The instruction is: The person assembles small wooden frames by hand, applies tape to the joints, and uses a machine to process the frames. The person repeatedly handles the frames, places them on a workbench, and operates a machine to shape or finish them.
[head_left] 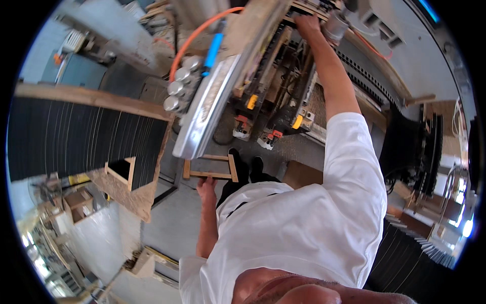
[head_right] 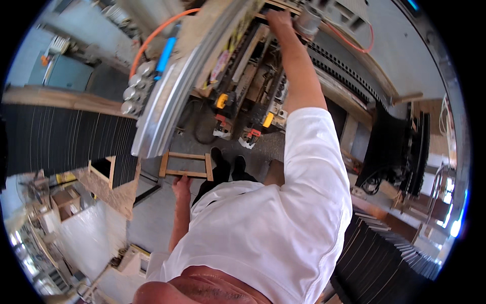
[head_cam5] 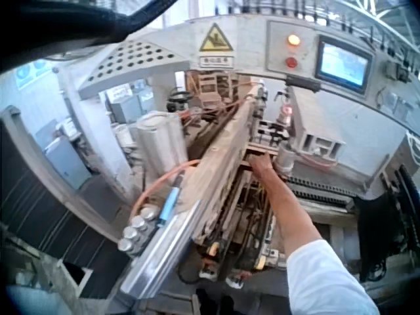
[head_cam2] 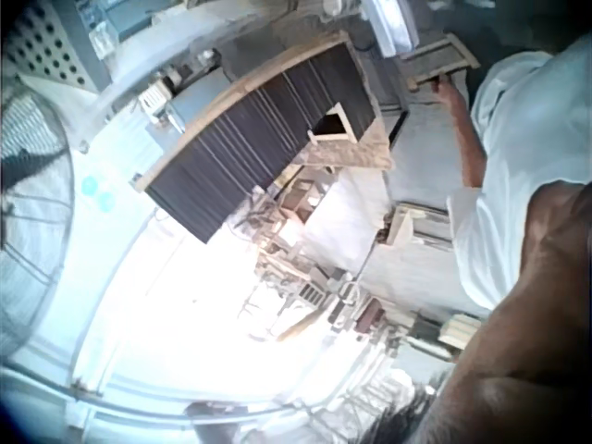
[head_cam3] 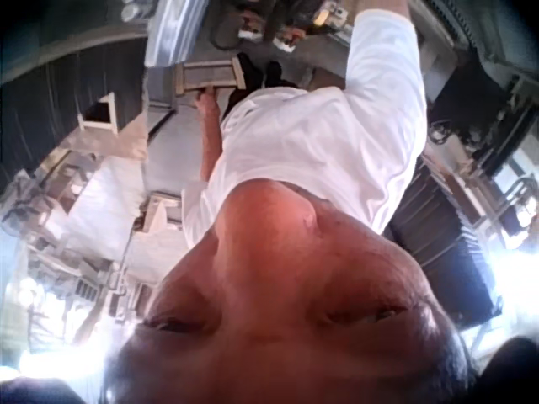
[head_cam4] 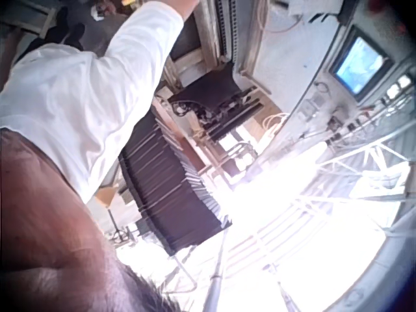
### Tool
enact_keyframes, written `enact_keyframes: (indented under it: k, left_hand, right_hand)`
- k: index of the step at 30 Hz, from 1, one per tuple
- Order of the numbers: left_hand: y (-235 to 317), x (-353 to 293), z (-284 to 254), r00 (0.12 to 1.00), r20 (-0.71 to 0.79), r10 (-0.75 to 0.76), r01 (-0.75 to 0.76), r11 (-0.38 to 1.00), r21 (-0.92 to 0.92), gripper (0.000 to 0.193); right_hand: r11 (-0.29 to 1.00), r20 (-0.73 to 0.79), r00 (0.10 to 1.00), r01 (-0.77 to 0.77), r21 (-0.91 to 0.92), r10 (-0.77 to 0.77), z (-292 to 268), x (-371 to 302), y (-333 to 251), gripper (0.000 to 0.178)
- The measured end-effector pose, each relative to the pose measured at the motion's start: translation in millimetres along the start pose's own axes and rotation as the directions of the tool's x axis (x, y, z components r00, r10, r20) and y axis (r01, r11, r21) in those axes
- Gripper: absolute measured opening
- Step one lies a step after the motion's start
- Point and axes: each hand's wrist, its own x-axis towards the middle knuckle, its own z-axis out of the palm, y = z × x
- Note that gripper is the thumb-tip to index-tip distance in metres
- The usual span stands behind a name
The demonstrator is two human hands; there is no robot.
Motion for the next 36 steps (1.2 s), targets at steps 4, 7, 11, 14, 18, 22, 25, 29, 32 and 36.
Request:
enact_keyframes:
  k: [4, 7, 11, 14, 18, 22, 25, 29, 32, 36]
  left_hand:
    - [37.4, -28.6, -27.1, 0.973, 0.074, 0.216, -0.217, 0.976, -0.001, 0.03]
    - [81.8, -29.2, -61.6, 0.944, 0.107, 0.311, -0.312, 0.95, -0.008, 0.032]
    - [127.2, -70.6, -155.2, 0.91, 0.034, 0.413, -0.409, 0.908, -0.087, 0.034]
    - [178.4, -62.2, -227.6, 0.9, 0.001, 0.437, -0.433, 0.891, -0.134, 0.034]
    - [216.9, 18.5, -331.5, 0.861, -0.147, 0.487, -0.508, 0.843, -0.18, 0.033]
    - [258.2, 109.8, -381.3, 0.914, -0.115, 0.389, -0.405, 0.89, -0.21, 0.032]
    - [270.0, 158.2, -383.2, 0.929, -0.076, 0.361, -0.369, 0.911, -0.184, 0.032]
    - [279.8, 184.9, -336.1, 0.9, -0.182, 0.396, -0.397, 0.917, 0.032, 0.029]
    - [269.7, 200.6, -352.4, 0.801, -0.248, 0.544, -0.455, 0.824, 0.338, 0.037]
    - [276.9, 131.2, -321.5, 0.614, -0.111, 0.782, -0.437, 0.453, 0.777, 0.043]
  right_hand:
    - [0.984, 0.142, 0.99, -0.022, 0.176, -0.003, -16.5, -4.3, 7.3, 0.016]
    - [0.984, 0.007, 0.999, -0.051, 0.168, 0.051, -31.9, -22.8, 41.3, 0.021]
    - [0.819, -0.197, 0.934, -0.144, 0.556, 0.298, -131.9, -78.2, -37.3, 0.025]
    - [0.614, -0.273, 0.839, -0.089, 0.784, 0.471, -205.7, -165.7, -96.5, 0.024]
    - [0.49, -0.093, 0.867, -0.186, 0.852, 0.49, -245.8, -272.9, -210.7, 0.018]
    - [0.23, 0.116, 0.984, -0.144, 0.962, 0.133, -213.9, -361.0, -314.6, 0.011]
    - [0.387, 0.327, 0.94, -0.265, 0.883, -0.101, -199.9, -418.3, -361.7, 0.013]
    - [0.493, 0.472, 0.872, -0.356, 0.794, -0.131, -161.6, -498.5, -383.2, 0.005]
    - [0.508, 0.565, 0.809, -0.424, 0.75, -0.16, -133.1, -543.1, -389.6, 0.008]
    - [0.466, 0.674, 0.722, -0.549, 0.694, -0.154, -86.3, -598.8, -389.5, 0.014]
